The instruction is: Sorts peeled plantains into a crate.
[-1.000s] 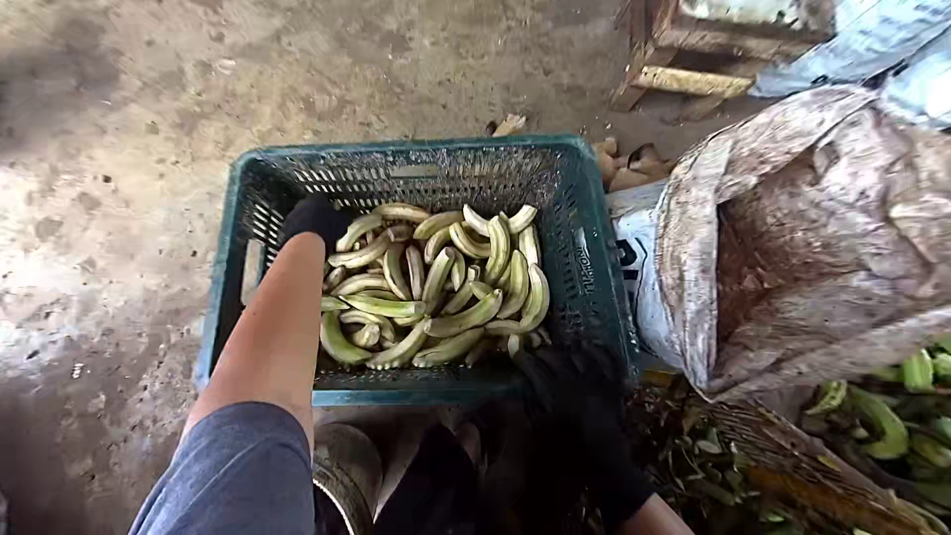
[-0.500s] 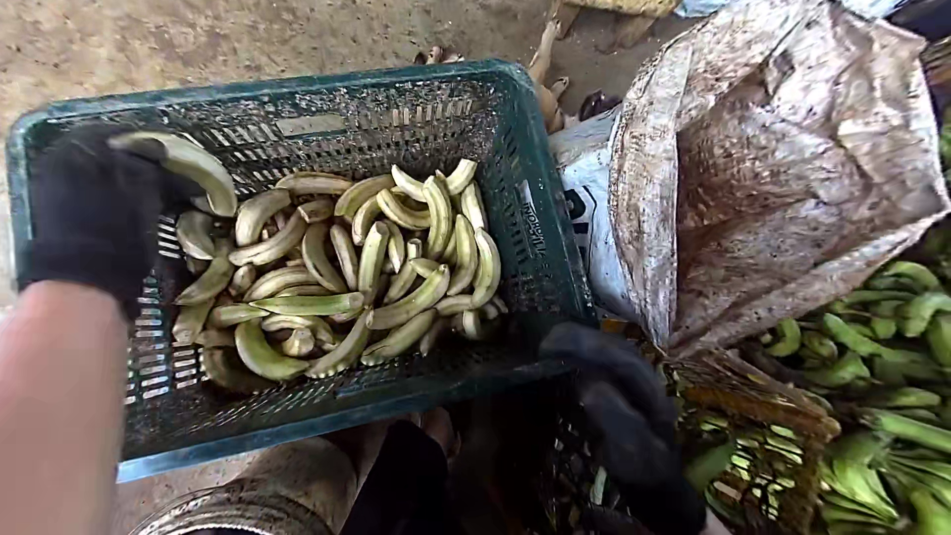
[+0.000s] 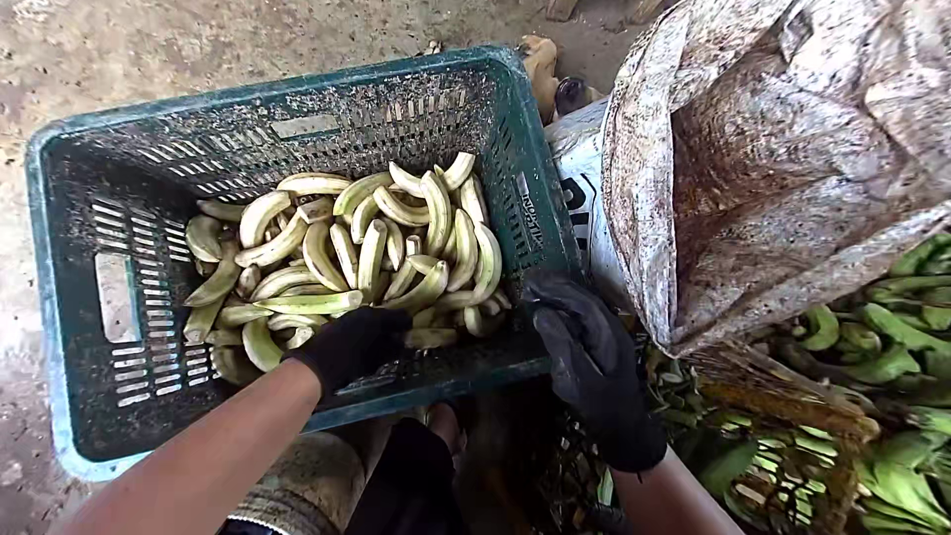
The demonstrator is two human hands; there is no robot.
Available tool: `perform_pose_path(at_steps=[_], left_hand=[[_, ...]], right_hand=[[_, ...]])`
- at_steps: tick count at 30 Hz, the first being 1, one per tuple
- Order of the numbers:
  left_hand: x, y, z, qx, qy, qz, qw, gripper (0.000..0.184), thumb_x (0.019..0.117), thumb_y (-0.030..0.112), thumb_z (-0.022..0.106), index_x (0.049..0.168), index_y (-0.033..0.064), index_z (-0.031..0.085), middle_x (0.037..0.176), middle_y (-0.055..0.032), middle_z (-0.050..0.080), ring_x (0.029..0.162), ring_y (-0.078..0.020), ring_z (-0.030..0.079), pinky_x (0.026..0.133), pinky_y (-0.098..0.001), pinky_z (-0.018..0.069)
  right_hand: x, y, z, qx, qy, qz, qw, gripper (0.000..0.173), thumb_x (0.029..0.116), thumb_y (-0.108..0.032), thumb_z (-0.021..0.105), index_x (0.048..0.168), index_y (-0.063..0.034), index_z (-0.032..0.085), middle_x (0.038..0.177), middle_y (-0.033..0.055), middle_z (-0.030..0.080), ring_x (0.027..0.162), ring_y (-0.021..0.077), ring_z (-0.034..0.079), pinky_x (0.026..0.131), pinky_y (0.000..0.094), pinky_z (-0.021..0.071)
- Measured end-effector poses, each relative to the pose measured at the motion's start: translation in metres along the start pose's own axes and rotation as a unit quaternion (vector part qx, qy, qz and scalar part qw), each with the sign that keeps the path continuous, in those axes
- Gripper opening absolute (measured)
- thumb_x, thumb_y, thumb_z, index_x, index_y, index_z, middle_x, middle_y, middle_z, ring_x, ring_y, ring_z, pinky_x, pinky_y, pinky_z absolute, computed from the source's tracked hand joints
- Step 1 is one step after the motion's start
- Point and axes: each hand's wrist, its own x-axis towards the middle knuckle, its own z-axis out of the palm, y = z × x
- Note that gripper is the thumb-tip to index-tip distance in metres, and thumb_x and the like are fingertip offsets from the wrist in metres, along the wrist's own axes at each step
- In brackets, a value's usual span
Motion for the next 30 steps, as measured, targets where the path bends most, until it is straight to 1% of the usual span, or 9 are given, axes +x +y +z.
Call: perform_pose_path(at_steps=[5, 10, 13, 15, 18, 20, 23, 26, 30], left_hand=[[0.020, 0.046, 0.000, 0.273, -0.104, -0.069, 0.954, 0.013, 0.0985, 0.032, 0.063, 0.104, 0.0206, 0.068, 0.093, -0.0092, 0.070, 0.091, -0.0354, 0.069, 0.069, -0.0636, 0.0530], [0.041, 0.071, 0.003, 0.321, -0.117, -0.077, 0.937, 0.013, 0.0939, 0.022, 0.066, 0.103, 0.0147, 0.072, 0.100, -0.0141, 0.071, 0.095, -0.0387, 0.068, 0.074, -0.0647, 0.0522], [0.038, 0.076, -0.009, 0.310, -0.082, -0.093, 0.943, 0.028, 0.0899, 0.039, 0.073, 0.100, 0.0132, 0.072, 0.098, -0.0144, 0.071, 0.095, -0.0388, 0.068, 0.074, -0.0654, 0.0521], [0.031, 0.081, -0.021, 0.248, -0.013, -0.088, 0.965, 0.039, 0.0893, 0.049, 0.075, 0.107, 0.0143, 0.071, 0.097, -0.0160, 0.071, 0.093, -0.0414, 0.068, 0.074, -0.0693, 0.0508], [0.042, 0.086, -0.035, 0.200, 0.130, -0.047, 0.970, 0.053, 0.0927, 0.057, 0.068, 0.134, 0.0251, 0.062, 0.114, -0.0181, 0.068, 0.094, -0.0443, 0.068, 0.072, -0.0703, 0.0517], [0.059, 0.084, -0.033, 0.211, 0.128, -0.031, 0.969, 0.053, 0.0946, 0.052, 0.067, 0.143, 0.0323, 0.058, 0.130, -0.0173, 0.062, 0.098, -0.0437, 0.067, 0.074, -0.0696, 0.0531], [0.073, 0.082, -0.016, 0.257, 0.048, -0.040, 0.964, 0.028, 0.0976, 0.024, 0.064, 0.125, 0.0263, 0.068, 0.132, -0.0133, 0.061, 0.099, -0.0428, 0.067, 0.072, -0.0693, 0.0535], [0.068, 0.077, -0.022, 0.229, 0.036, -0.043, 0.972, 0.025, 0.0967, 0.019, 0.066, 0.120, 0.0249, 0.070, 0.130, -0.0140, 0.061, 0.098, -0.0418, 0.068, 0.072, -0.0689, 0.0541], [0.021, 0.074, -0.050, 0.065, 0.195, 0.188, 0.960, 0.018, 0.0949, 0.016, 0.071, 0.112, 0.0168, 0.076, 0.116, -0.0054, 0.069, 0.108, -0.0220, 0.066, 0.090, -0.0494, 0.0558]], right_hand=[[0.003, -0.003, 0.000, 0.010, -0.024, -0.007, 1.000, 0.032, 0.1017, -0.014, 0.056, 0.127, 0.0036, 0.063, 0.129, 0.0100, 0.067, 0.117, 0.0093, 0.065, 0.099, 0.0272, 0.0556], [0.003, 0.000, -0.005, 0.054, 0.000, -0.020, 0.998, 0.029, 0.1045, -0.015, 0.049, 0.124, 0.0005, 0.064, 0.128, 0.0064, 0.068, 0.117, 0.0113, 0.065, 0.100, 0.0307, 0.0562], [0.002, 0.002, -0.009, 0.092, 0.008, 0.002, 0.996, 0.030, 0.1041, -0.015, 0.048, 0.125, -0.0031, 0.065, 0.126, 0.0048, 0.069, 0.117, 0.0137, 0.065, 0.100, 0.0335, 0.0561], [0.002, 0.004, -0.012, 0.107, 0.016, 0.000, 0.994, 0.029, 0.1040, -0.015, 0.047, 0.123, -0.0052, 0.067, 0.124, 0.0037, 0.070, 0.116, 0.0140, 0.066, 0.100, 0.0342, 0.0561], [-0.001, 0.006, -0.013, 0.114, 0.014, -0.008, 0.993, 0.029, 0.1032, -0.013, 0.047, 0.123, -0.0057, 0.067, 0.127, 0.0057, 0.069, 0.119, 0.0174, 0.065, 0.101, 0.0370, 0.0558], [0.000, 0.007, -0.012, 0.116, 0.016, -0.015, 0.993, 0.028, 0.1031, -0.014, 0.047, 0.122, -0.0072, 0.068, 0.125, 0.0054, 0.070, 0.120, 0.0182, 0.065, 0.101, 0.0375, 0.0556], [0.000, 0.008, -0.013, 0.120, 0.014, -0.013, 0.993, 0.028, 0.1032, -0.015, 0.048, 0.122, -0.0104, 0.068, 0.125, 0.0017, 0.070, 0.118, 0.0147, 0.065, 0.101, 0.0346, 0.0556], [0.000, 0.009, -0.013, 0.131, 0.008, -0.013, 0.991, 0.028, 0.1041, -0.016, 0.049, 0.125, -0.0121, 0.067, 0.125, 0.0009, 0.070, 0.117, 0.0143, 0.065, 0.100, 0.0344, 0.0559], [-0.001, 0.011, -0.013, 0.133, 0.014, -0.023, 0.991, 0.030, 0.1044, -0.018, 0.048, 0.126, -0.0148, 0.068, 0.124, 0.0005, 0.070, 0.116, 0.0155, 0.066, 0.099, 0.0364, 0.0568]])
